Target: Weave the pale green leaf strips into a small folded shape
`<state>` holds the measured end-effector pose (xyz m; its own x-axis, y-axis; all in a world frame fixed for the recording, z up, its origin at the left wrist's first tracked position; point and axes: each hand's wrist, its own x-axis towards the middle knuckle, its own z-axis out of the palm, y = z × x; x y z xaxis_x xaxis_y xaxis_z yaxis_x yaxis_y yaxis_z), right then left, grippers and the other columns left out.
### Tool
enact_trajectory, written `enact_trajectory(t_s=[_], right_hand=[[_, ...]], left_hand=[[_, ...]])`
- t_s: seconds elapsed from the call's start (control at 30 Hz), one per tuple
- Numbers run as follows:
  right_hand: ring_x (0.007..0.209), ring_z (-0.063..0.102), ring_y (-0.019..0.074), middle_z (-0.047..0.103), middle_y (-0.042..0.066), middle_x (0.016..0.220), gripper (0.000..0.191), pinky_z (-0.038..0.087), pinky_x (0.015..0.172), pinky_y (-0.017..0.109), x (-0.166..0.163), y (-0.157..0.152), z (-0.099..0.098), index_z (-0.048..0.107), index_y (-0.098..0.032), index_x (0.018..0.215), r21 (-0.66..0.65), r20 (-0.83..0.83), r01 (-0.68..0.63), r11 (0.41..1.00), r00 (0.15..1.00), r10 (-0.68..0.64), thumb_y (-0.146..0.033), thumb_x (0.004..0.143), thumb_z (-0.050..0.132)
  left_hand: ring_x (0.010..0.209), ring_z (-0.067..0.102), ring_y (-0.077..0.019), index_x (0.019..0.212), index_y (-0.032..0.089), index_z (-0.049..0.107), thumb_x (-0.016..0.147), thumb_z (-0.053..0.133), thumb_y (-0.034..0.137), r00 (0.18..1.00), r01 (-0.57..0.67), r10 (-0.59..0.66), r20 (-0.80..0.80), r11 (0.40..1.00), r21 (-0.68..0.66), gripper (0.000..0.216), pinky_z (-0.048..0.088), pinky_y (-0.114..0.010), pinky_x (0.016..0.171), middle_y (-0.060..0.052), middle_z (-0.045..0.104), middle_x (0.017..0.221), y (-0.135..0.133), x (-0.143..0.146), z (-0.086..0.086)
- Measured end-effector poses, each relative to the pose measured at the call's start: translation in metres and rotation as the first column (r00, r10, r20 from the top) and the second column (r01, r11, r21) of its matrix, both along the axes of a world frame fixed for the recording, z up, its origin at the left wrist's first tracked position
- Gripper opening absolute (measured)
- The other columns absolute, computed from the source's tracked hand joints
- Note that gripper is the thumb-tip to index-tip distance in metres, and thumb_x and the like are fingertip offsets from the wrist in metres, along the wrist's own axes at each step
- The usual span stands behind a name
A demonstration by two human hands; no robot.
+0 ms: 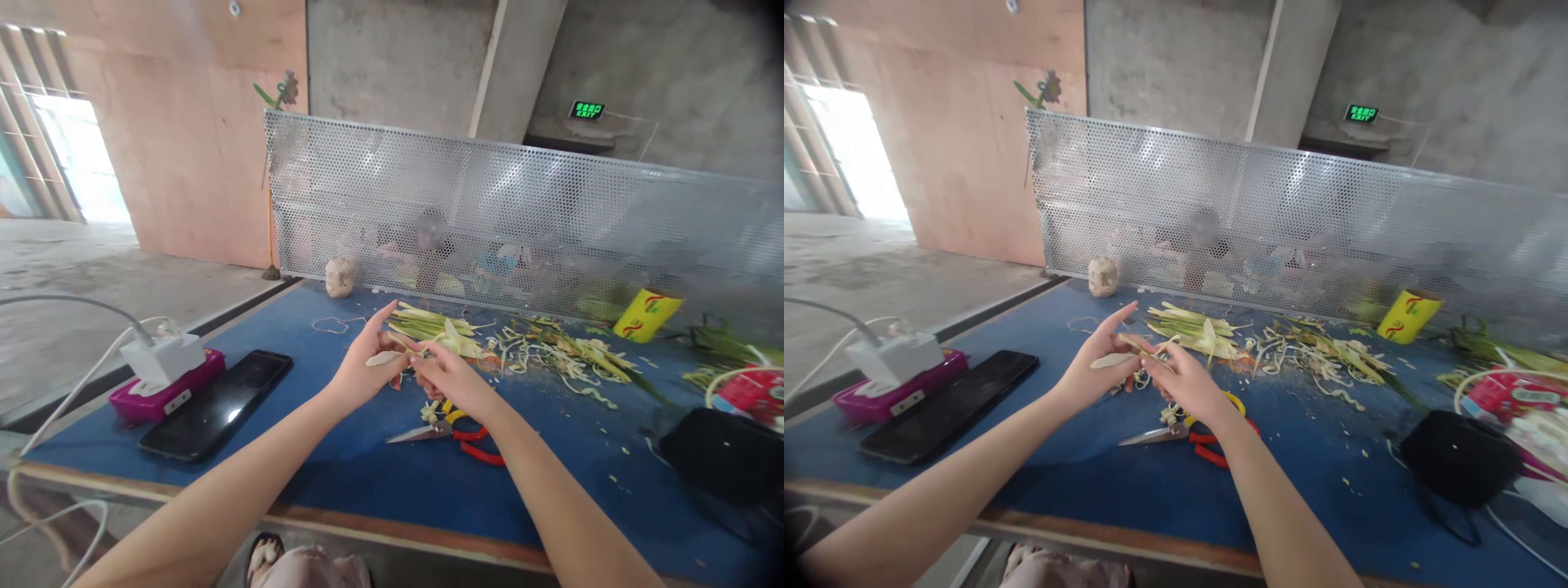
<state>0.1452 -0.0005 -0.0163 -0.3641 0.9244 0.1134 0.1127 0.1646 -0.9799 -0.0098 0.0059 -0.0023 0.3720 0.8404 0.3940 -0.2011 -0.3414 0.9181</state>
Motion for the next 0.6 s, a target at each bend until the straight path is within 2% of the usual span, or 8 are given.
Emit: enact_trajectory(t_s=[0.1,0.17,0.23,0.3,0.37,0.43,0.53,0.6], right_hand=[[0.039,0.035,0.0071,0.039,-0.009,0.047,0.038,0.026,0.039,0.02,-0.001,-0.003,0.001,0.045,-0.02,0.104,0.012,-0.021,-0.03,0.999,0.999,0.03,-0.049,0.079,0.046],[0.039,0.035,0.0068,0.04,-0.009,0.047,0.037,0.027,0.04,0.02,-0.001,-0.004,0.002,0.046,-0.019,0.104,0.009,-0.066,-0.039,0.999,0.997,0.039,-0.048,0.081,0.044],[0.038,0.032,0.0061,0.04,-0.009,0.046,0.033,0.025,0.04,0.02,0.0,-0.003,0.002,0.047,-0.019,0.101,0.019,-0.109,-0.054,0.998,0.992,0.056,-0.046,0.081,0.045],[0.038,0.03,0.006,0.04,-0.009,0.045,0.031,0.024,0.04,0.02,0.0,-0.002,0.002,0.048,-0.02,0.1,0.043,-0.12,-0.057,0.997,0.991,0.062,-0.044,0.081,0.046],[0.039,0.03,0.0064,0.038,-0.009,0.045,0.031,0.024,0.04,0.021,0.0,-0.001,0.003,0.048,-0.021,0.102,0.065,-0.116,-0.036,0.997,0.992,0.044,-0.043,0.08,0.047],[0.039,0.028,0.0064,0.035,-0.01,0.045,0.032,0.024,0.041,0.021,0.0,-0.001,0.003,0.049,-0.021,0.103,0.075,-0.122,-0.016,0.997,0.992,0.025,-0.043,0.079,0.049],[0.04,0.027,0.0063,0.034,-0.01,0.045,0.033,0.023,0.041,0.021,0.0,-0.001,0.004,0.05,-0.02,0.102,0.076,-0.13,-0.017,0.997,0.991,0.026,-0.042,0.077,0.052],[0.04,0.027,0.0061,0.034,-0.01,0.045,0.033,0.023,0.041,0.021,0.0,-0.002,0.005,0.051,-0.02,0.102,0.078,-0.128,-0.04,0.996,0.99,0.05,-0.041,0.077,0.052]], left_hand=[[0.053,0.056,-0.0073,0.137,0.02,0.014,0.068,0.061,0.014,0.998,0.064,-0.064,0.0,0.998,-0.008,0.084,0.043,-0.02,0.048,-0.01,0.064,0.098,-0.002,-0.002,0.003],[0.074,0.061,-0.0126,0.138,0.019,0.011,0.067,0.062,0.012,0.988,0.147,-0.145,0.05,0.989,-0.03,0.089,0.044,-0.022,0.06,-0.013,0.063,0.104,-0.002,-0.004,0.004],[0.094,0.058,-0.0181,0.139,0.017,0.01,0.066,0.063,0.013,0.968,0.227,-0.219,0.124,0.972,-0.061,0.09,0.043,-0.026,0.074,-0.013,0.064,0.105,-0.001,-0.008,0.006],[0.1,0.056,-0.0211,0.139,0.016,0.012,0.068,0.062,0.019,0.954,0.259,-0.24,0.182,0.962,-0.088,0.087,0.039,-0.031,0.082,-0.013,0.065,0.103,0.0,-0.011,0.007],[0.098,0.057,-0.0215,0.138,0.014,0.015,0.071,0.059,0.025,0.957,0.236,-0.219,0.191,0.969,-0.075,0.081,0.037,-0.034,0.085,-0.013,0.066,0.101,0.001,-0.013,0.009],[0.097,0.056,-0.0199,0.138,0.013,0.015,0.072,0.06,0.025,0.978,0.172,-0.169,0.123,0.985,-0.012,0.081,0.035,-0.035,0.087,-0.012,0.067,0.099,0.0,-0.012,0.01],[0.094,0.055,-0.0172,0.139,0.01,0.007,0.072,0.062,0.019,0.998,0.049,-0.045,-0.038,0.993,0.106,0.087,0.034,-0.035,0.09,-0.013,0.068,0.097,0.0,-0.009,0.01],[0.089,0.055,-0.0159,0.138,0.007,0.002,0.075,0.058,0.02,0.996,-0.001,0.015,-0.085,0.987,0.159,0.085,0.035,-0.036,0.089,-0.011,0.07,0.087,0.001,-0.006,0.009]])
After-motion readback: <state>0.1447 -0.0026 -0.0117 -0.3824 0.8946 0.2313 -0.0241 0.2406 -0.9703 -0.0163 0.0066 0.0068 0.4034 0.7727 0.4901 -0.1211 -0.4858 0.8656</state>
